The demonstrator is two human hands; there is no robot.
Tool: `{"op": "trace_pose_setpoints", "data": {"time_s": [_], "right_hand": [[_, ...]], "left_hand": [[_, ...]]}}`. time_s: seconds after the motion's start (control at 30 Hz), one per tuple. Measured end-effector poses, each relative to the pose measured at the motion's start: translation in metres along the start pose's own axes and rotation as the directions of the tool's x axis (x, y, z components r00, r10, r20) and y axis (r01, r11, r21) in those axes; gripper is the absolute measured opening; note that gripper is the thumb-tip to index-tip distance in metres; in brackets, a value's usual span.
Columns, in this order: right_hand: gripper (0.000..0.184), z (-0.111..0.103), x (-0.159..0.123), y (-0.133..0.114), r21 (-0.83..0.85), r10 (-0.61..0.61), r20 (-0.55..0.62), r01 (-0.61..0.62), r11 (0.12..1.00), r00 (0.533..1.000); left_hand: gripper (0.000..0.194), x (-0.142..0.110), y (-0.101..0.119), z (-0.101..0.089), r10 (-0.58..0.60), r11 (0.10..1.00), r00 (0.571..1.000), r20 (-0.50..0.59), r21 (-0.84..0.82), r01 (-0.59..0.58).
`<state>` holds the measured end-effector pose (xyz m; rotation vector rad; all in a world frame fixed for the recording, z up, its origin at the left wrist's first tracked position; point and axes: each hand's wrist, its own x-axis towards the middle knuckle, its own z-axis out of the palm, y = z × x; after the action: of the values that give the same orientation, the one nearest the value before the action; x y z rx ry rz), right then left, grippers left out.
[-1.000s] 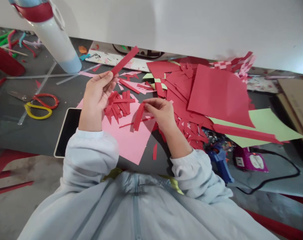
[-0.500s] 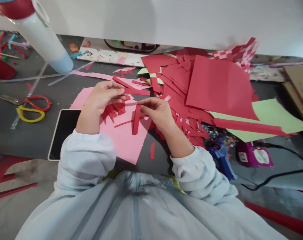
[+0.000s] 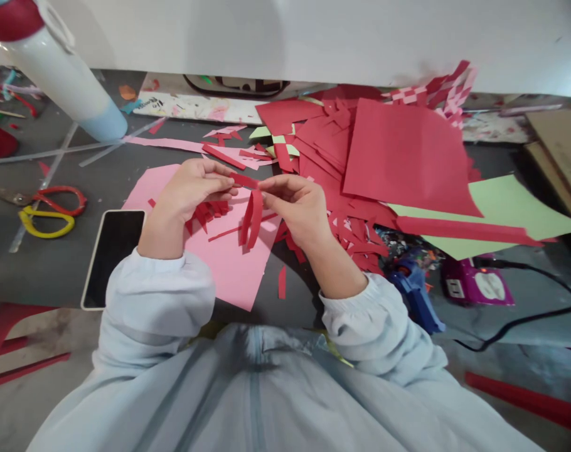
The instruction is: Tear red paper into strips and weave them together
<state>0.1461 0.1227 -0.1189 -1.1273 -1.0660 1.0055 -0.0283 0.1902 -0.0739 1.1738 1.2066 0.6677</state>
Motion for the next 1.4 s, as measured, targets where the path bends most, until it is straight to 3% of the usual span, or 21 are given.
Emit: {"op": "trace_pose_setpoints", "data": {"time_s": [0.17,0.4,0.6,0.73,0.87,0.97,1.2,1.4], "right_hand": [[0.009,-0.004,0.001,-0.006,-0.033,-0.057,-0.027,0.056,0.998,0.998],[0.022,-0.011,0.007,-0.007,-0.009,-0.022,-0.025,0.022,1.0,0.999],[0.03,-0.012,0.012,0.002,0.088,0.026,0.002,-0.026,0.996,1.0],[0.029,-0.011,0.013,0.003,0.099,0.018,-0.004,-0.018,0.995,1.0],[0.027,-0.012,0.012,0.001,0.03,0.039,0.007,-0.039,0.999,0.999],[0.019,-0.012,0.012,0.002,-0.007,0.059,0.022,-0.058,0.998,0.998],[0.01,-0.013,0.014,0.007,-0.094,0.101,0.06,-0.095,0.991,0.993],[0.011,-0.019,0.015,0.011,-0.176,0.063,0.051,-0.053,0.983,0.997]], "left_hand": [[0.01,0.002,-0.002,0.007,0.053,0.998,0.998,0.027,0.018,-0.053],[0.011,0.003,-0.005,0.017,0.137,0.99,0.991,-0.002,0.037,-0.137],[0.015,0.005,-0.011,0.022,0.138,0.983,0.99,-0.002,-0.125,-0.138],[0.022,0.004,-0.013,0.021,0.129,0.986,0.99,0.06,-0.114,-0.121],[0.014,0.003,-0.014,0.021,0.134,0.991,0.978,0.158,-0.011,-0.134],[0.009,0.003,-0.013,0.025,0.104,0.995,0.985,0.136,-0.017,-0.102],[0.016,0.002,-0.01,0.038,-0.053,0.984,0.997,-0.052,-0.171,0.044],[0.013,-0.004,-0.009,0.034,-0.064,0.994,0.996,0.064,-0.084,0.069]]}}
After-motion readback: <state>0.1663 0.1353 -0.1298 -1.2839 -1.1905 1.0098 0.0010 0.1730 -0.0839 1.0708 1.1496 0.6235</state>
